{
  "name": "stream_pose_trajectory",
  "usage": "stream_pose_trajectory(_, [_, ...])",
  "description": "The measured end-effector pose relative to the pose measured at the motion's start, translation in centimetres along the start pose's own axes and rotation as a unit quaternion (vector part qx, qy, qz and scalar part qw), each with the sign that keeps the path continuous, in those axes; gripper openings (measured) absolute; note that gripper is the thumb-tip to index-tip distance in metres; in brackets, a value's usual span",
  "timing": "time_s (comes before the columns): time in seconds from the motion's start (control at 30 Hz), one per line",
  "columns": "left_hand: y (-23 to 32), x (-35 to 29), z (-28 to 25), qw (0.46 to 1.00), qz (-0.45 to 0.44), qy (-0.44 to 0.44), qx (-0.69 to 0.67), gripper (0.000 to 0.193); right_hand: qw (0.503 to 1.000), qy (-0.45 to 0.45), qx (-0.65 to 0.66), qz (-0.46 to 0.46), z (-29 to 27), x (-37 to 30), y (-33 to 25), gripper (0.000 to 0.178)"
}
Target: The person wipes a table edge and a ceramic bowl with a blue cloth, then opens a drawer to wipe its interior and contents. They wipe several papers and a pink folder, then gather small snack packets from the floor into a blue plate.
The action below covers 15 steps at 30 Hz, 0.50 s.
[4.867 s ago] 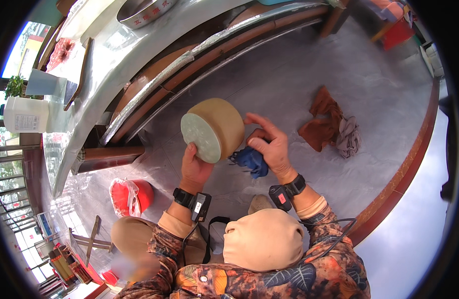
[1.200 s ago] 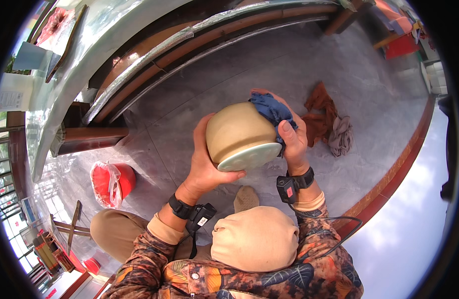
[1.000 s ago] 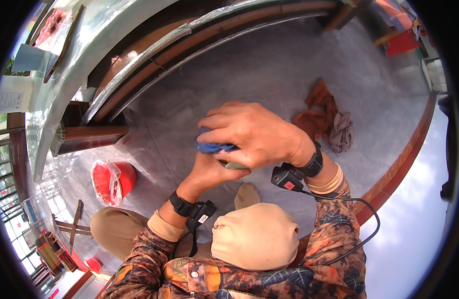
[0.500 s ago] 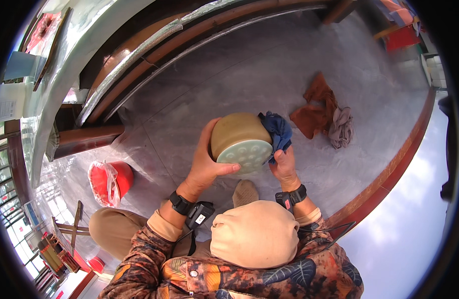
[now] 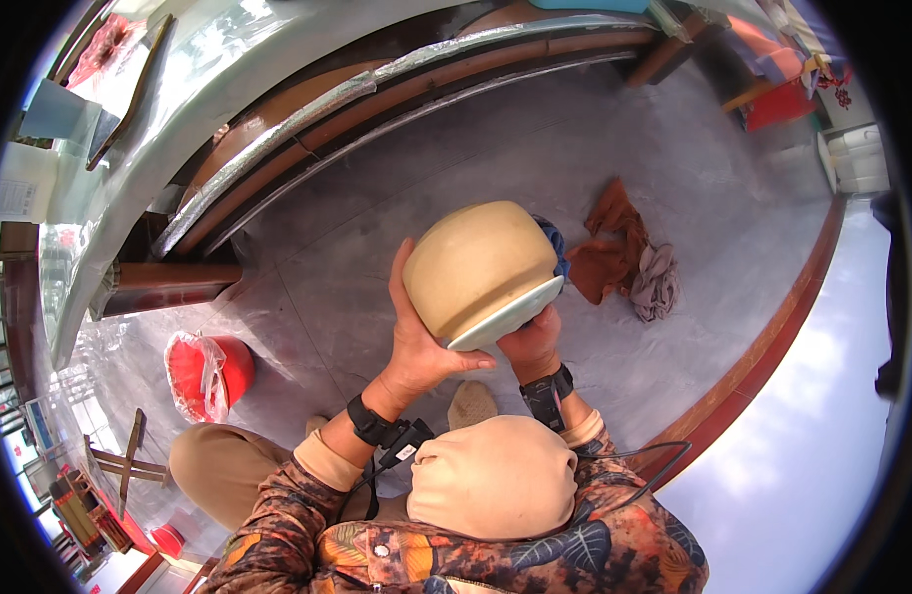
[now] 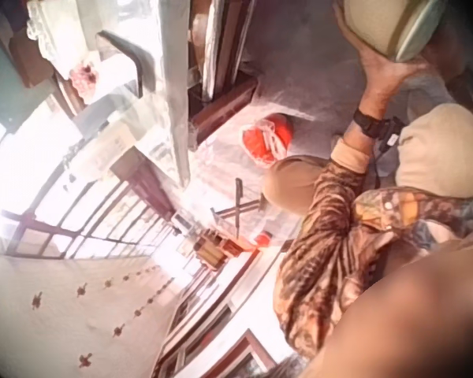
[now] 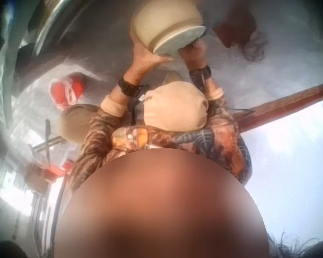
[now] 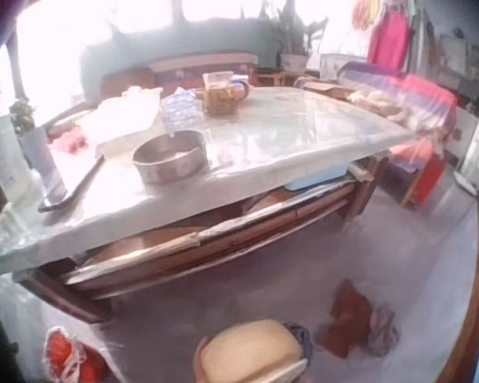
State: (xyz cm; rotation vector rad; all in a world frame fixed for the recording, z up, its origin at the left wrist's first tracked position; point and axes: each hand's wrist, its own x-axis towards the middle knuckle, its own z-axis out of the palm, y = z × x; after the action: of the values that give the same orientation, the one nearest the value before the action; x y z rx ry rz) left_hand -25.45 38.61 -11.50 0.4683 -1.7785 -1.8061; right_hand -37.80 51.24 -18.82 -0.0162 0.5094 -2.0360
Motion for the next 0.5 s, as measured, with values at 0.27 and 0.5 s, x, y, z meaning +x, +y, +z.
stream_pose_trajectory(0.27, [1.7, 0.5, -1.8, 1.000, -0.008, -0.015, 0.013, 0.127, 0.910, -0.103, -0.316, -0.248, 8.4, 1.9, -4.8, 0.061])
stream_pose_trajectory(0.5, [3.2, 0.4, -2.5, 0.996, -0.037, -0.055, 0.062, 0.120, 0.592, -0.409, -0.667, -0.193, 17.3, 6.0, -9.7, 0.035])
